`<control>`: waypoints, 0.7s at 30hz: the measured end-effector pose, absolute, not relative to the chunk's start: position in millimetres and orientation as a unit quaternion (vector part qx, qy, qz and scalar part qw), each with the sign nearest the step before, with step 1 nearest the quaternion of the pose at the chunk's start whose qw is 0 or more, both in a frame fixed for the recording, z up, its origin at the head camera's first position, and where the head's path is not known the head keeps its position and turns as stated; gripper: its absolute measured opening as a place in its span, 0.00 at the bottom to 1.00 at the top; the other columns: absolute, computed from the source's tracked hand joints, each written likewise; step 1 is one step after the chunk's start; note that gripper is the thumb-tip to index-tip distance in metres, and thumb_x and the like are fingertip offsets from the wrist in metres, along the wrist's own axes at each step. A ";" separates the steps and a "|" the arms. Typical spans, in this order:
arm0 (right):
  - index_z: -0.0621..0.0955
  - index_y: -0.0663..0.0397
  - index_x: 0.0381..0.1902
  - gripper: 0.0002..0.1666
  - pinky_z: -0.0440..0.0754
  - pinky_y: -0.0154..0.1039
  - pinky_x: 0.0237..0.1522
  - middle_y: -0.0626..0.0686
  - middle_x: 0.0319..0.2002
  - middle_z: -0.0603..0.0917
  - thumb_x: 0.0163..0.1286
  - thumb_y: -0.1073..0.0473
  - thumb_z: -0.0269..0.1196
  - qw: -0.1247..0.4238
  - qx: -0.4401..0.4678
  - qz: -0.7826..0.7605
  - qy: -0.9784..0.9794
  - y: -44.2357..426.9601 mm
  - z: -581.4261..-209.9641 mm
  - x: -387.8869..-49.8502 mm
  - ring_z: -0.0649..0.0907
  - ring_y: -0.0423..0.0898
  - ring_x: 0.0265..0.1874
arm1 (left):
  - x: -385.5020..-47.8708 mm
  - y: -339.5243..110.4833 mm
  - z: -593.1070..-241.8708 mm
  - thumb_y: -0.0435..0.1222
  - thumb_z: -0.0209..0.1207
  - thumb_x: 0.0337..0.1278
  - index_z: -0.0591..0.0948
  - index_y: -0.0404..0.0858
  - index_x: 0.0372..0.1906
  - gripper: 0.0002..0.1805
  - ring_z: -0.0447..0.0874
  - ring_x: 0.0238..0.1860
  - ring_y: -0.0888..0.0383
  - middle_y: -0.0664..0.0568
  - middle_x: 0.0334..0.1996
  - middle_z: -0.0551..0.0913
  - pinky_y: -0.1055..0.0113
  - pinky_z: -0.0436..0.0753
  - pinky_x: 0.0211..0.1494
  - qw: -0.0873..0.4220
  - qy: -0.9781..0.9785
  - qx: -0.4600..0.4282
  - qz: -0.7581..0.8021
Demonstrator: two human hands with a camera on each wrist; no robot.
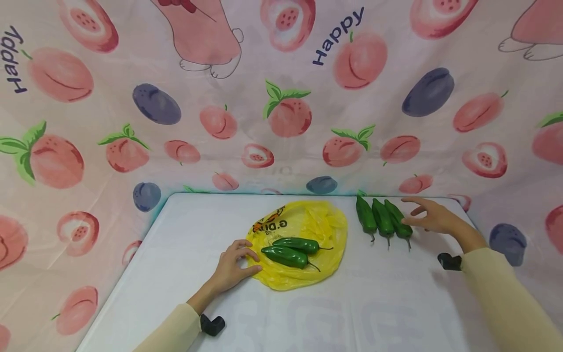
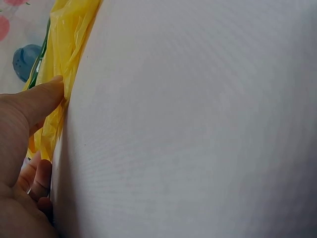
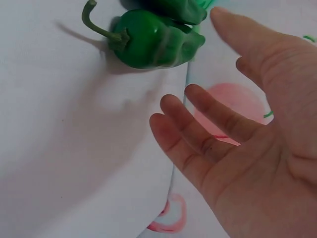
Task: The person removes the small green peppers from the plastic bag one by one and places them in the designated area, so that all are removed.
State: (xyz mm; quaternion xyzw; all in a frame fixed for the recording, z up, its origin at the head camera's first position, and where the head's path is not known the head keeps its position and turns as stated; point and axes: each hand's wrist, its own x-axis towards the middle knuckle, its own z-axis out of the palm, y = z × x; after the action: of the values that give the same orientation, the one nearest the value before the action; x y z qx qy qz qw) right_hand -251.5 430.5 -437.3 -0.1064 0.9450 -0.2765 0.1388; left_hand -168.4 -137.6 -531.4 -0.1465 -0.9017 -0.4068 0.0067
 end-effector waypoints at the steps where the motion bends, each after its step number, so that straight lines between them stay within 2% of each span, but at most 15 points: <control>1: 0.58 0.63 0.78 0.48 0.86 0.54 0.39 0.80 0.58 0.75 0.72 0.47 0.67 0.134 -0.105 -0.275 0.946 429.5 -435.3 -250.4 0.85 0.68 0.46 | -168.3 -137.5 -531.6 0.46 0.76 0.53 0.87 0.52 0.34 0.09 0.73 0.62 0.47 0.50 0.58 0.76 0.45 0.62 0.59 0.008 -0.902 -0.147 -0.406; 7: 0.56 0.59 0.79 0.50 0.85 0.57 0.40 0.79 0.59 0.75 0.73 0.46 0.67 0.097 -0.097 -0.272 0.953 423.3 -427.1 -246.2 0.83 0.73 0.50 | -167.9 -137.7 -532.4 0.46 0.76 0.53 0.87 0.51 0.34 0.09 0.73 0.61 0.48 0.50 0.57 0.77 0.45 0.62 0.59 0.014 -0.900 -0.151 -0.408; 12: 0.54 0.60 0.80 0.51 0.84 0.62 0.43 0.78 0.60 0.74 0.73 0.46 0.66 0.067 -0.095 -0.283 0.952 419.9 -421.5 -243.8 0.79 0.77 0.54 | -167.5 -138.1 -532.5 0.45 0.76 0.53 0.87 0.51 0.34 0.09 0.73 0.61 0.48 0.49 0.58 0.77 0.43 0.62 0.59 0.014 -0.898 -0.154 -0.411; 18: 0.54 0.54 0.81 0.52 0.84 0.63 0.42 0.78 0.60 0.74 0.71 0.48 0.68 0.033 -0.107 -0.304 0.946 415.7 -413.8 -241.9 0.80 0.76 0.51 | -168.2 -138.1 -532.0 0.45 0.76 0.53 0.86 0.51 0.34 0.09 0.73 0.61 0.47 0.49 0.58 0.77 0.44 0.62 0.59 0.014 -0.899 -0.155 -0.410; 21: 0.55 0.54 0.81 0.50 0.84 0.63 0.41 0.78 0.60 0.73 0.71 0.51 0.69 0.026 -0.119 -0.315 0.941 414.1 -410.9 -240.9 0.80 0.76 0.50 | -168.7 -138.1 -532.2 0.45 0.76 0.53 0.86 0.51 0.34 0.09 0.73 0.61 0.47 0.49 0.58 0.77 0.44 0.63 0.59 0.015 -0.900 -0.156 -0.408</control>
State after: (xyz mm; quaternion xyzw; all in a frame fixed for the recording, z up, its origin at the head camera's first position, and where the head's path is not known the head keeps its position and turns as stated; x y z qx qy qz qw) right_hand -240.9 414.1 -410.9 -0.1187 0.9413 -0.3150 0.0262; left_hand -168.7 -138.1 -532.2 -0.1556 -0.8997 -0.4077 0.0145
